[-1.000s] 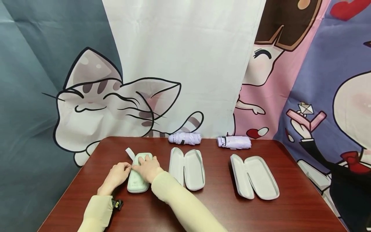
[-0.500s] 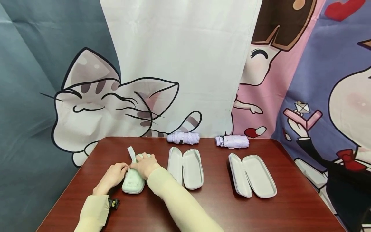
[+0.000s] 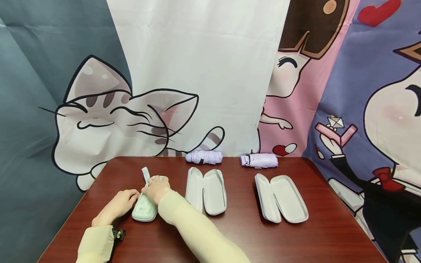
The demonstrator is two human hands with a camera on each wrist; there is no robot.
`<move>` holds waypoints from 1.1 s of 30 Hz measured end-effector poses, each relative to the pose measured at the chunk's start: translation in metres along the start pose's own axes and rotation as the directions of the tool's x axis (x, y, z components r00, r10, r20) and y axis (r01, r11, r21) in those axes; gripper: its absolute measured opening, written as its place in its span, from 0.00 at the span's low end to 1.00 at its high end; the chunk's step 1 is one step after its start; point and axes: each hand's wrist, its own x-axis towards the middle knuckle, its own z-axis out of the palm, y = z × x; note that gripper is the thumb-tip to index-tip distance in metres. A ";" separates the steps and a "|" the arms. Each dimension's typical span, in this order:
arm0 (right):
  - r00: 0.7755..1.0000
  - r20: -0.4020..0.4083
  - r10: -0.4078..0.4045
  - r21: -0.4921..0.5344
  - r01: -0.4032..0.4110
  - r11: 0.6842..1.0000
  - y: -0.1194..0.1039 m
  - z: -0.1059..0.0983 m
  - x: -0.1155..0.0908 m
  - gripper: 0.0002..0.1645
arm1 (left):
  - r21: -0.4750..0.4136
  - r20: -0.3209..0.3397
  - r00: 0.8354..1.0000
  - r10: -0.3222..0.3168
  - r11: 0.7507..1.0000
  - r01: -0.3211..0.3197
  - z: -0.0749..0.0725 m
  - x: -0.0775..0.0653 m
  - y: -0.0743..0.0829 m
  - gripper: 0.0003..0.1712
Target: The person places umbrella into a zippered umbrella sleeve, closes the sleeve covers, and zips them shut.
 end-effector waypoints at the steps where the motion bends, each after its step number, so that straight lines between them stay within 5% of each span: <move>1: 1.000 -0.001 -0.011 -0.003 0.011 1.000 0.000 0.000 0.001 0.48 | -0.001 0.000 1.000 0.007 1.000 -0.007 0.000 -0.001 -0.001 0.07; 11: 0.991 -0.073 -0.116 -0.003 0.116 0.993 0.005 0.009 0.003 0.53 | 0.058 -0.018 0.999 0.042 0.997 -0.041 0.001 -0.005 -0.005 0.06; 26: 0.998 -0.051 -0.041 0.052 0.043 0.998 0.002 0.008 0.004 0.53 | 0.111 -0.010 0.998 0.061 0.992 -0.060 -0.006 -0.015 -0.002 0.07; 33: 0.998 -0.054 -0.011 0.062 0.014 0.998 -0.004 0.011 0.006 0.53 | 0.032 0.032 0.999 0.011 0.999 -0.012 -0.013 -0.028 -0.008 0.11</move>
